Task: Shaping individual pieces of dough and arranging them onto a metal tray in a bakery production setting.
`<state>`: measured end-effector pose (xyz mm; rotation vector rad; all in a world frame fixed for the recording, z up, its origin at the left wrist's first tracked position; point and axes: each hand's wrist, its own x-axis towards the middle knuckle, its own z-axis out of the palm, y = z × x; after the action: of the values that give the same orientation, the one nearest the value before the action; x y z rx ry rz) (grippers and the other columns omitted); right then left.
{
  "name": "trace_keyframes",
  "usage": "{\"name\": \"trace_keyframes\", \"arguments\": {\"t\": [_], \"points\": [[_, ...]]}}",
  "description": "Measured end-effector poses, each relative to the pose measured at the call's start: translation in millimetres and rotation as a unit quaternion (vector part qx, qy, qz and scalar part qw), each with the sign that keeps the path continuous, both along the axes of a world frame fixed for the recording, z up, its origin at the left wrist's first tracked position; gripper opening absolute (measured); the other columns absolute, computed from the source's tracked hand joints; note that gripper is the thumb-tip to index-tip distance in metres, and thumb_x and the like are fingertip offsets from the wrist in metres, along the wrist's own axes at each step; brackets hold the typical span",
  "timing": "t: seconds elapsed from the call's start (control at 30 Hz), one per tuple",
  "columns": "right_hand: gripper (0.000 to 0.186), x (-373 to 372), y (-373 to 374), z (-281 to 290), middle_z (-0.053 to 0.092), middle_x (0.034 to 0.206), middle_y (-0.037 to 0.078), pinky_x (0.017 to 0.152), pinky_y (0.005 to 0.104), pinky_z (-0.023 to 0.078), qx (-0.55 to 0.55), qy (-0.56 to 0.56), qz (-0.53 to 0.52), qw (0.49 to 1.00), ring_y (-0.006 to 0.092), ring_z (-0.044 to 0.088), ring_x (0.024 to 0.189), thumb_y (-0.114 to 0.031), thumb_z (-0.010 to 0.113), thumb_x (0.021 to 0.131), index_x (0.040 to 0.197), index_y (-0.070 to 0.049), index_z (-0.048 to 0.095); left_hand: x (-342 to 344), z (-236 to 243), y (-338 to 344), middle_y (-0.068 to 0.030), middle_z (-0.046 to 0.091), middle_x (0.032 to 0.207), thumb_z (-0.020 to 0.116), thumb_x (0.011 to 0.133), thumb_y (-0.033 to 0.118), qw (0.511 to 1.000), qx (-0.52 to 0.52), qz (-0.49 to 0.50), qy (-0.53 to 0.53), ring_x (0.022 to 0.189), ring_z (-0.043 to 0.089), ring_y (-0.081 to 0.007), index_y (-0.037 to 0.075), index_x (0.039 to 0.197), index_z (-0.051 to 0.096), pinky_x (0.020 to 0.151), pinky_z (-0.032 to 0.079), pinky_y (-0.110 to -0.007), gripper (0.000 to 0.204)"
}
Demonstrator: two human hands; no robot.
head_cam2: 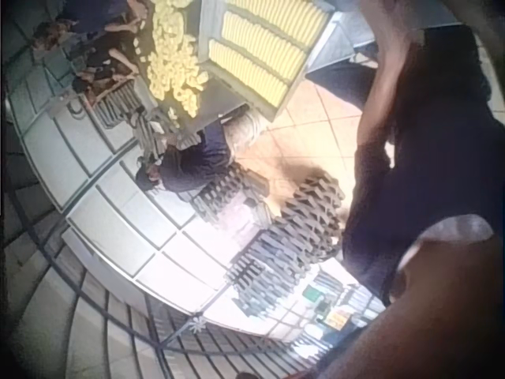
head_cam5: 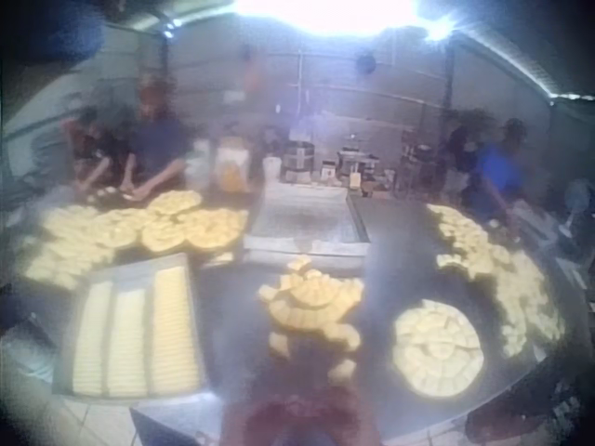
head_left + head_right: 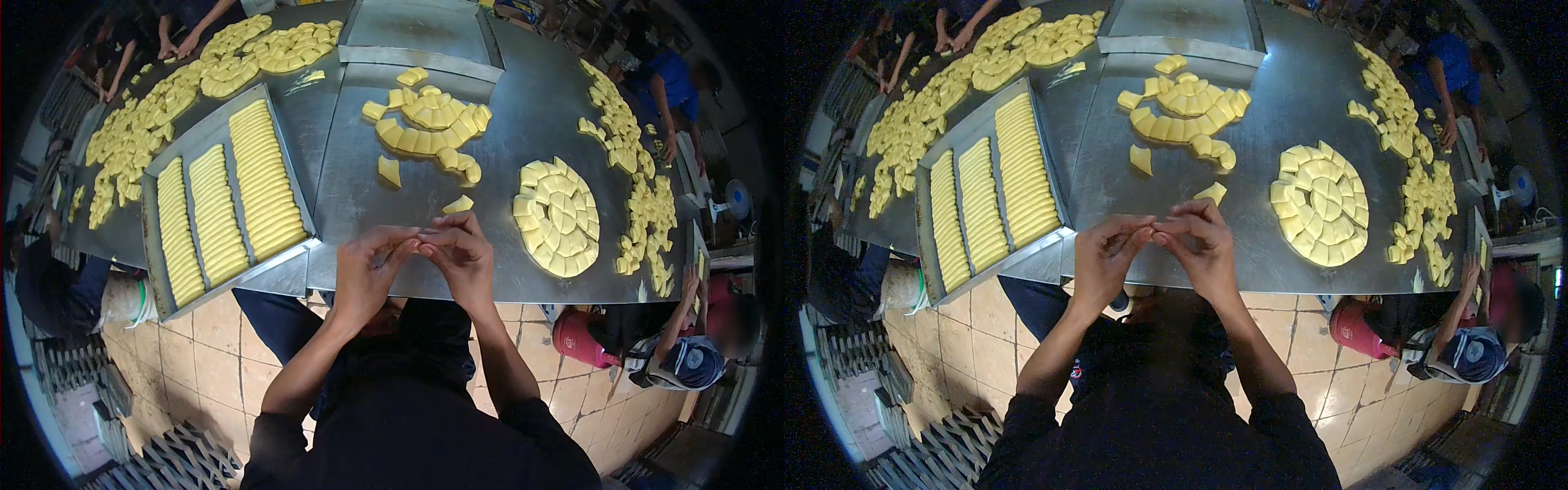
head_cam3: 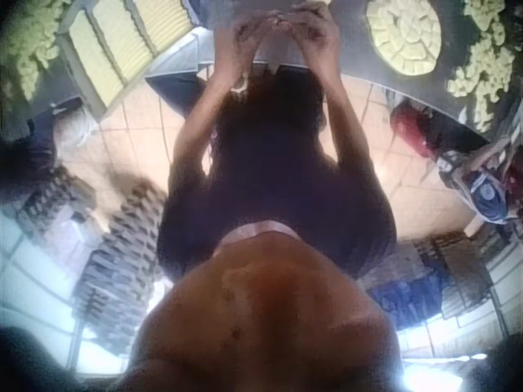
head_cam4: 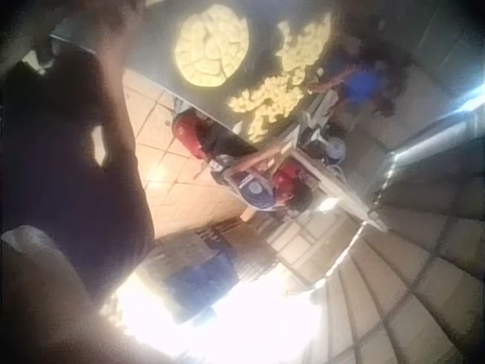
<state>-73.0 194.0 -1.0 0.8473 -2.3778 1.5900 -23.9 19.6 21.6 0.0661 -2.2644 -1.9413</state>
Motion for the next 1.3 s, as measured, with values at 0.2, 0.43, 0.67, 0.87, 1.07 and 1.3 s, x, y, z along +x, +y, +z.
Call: {"name": "trace_keyframes", "arguments": {"t": [0.2,0.43,0.67,0.87,1.07,1.3], "points": [[0.022,-4,8,15,0.072,0.115,0.010,0.086,0.0298,0.057,-0.190,-0.330,0.081,0.921,0.0141,0.069,0.106,0.000,0.074,0.092,0.114,0.000,0.076,2,-1,-6,-0.0124,0.078,0.103,0.073,0.094,0.004,0.995,-0.057,-0.005,0.079,0.093,0.076,-0.0175,0.001,0.110,0.076,0.083,0.059,-0.029,0.017],[0.021,-12,20,31,0.073,0.088,0.012,0.071,0.0313,0.056,0.015,-0.214,0.062,0.975,0.0171,0.071,0.080,-0.010,0.073,0.095,0.113,-0.001,0.076,-14,-5,-26,-0.0081,0.077,0.107,0.073,0.095,0.004,0.977,0.164,-0.076,-0.112,0.095,0.071,-0.0113,-0.001,0.112,0.077,0.082,0.057,-0.026,0.018],[0.018,-24,24,9,0.064,0.075,0.011,0.065,0.0349,0.050,0.177,-0.130,0.097,0.971,0.0243,0.065,0.069,-0.017,0.076,0.092,0.099,0.000,0.074,-19,-24,-25,-0.0103,0.073,0.092,0.075,0.093,0.011,0.974,-0.183,-0.127,-0.042,0.079,0.067,-0.0161,0.000,0.102,0.077,0.069,0.050,-0.032,0.015],[0.015,-23,28,-40,0.065,0.081,0.010,0.064,0.0385,0.049,0.120,0.068,0.069,0.988,0.0265,0.064,0.073,-0.013,0.079,0.086,0.096,-0.003,0.074,-16,-67,-31,-0.0118,0.064,0.077,0.078,0.089,0.011,0.969,-0.214,-0.118,0.040,0.064,0.056,-0.0225,0.000,0.099,0.076,0.061,0.045,-0.036,0.015],[0.020,-32,35,-42,0.062,0.081,0.008,0.066,0.0412,0.050,0.167,-0.050,0.143,0.974,0.0287,0.064,0.076,-0.020,0.079,0.085,0.099,-0.006,0.073,-28,-49,-38,-0.0116,0.059,0.072,0.081,0.087,0.018,0.973,-0.169,-0.146,-0.060,0.066,0.055,-0.0261,0.001,0.094,0.073,0.065,0.046,-0.035,0.021],[0.037,-30,25,-32,0.064,0.079,0.005,0.067,0.0409,0.049,0.281,0.069,-0.010,0.957,0.0270,0.066,0.075,-0.041,0.083,0.080,0.089,-0.012,0.064,-35,-52,-33,-0.0121,0.061,0.074,0.087,0.076,0.033,0.916,-0.393,-0.075,0.033,0.081,0.059,-0.0370,0.004,0.094,0.053,0.075,0.044,-0.045,0.049]]}}
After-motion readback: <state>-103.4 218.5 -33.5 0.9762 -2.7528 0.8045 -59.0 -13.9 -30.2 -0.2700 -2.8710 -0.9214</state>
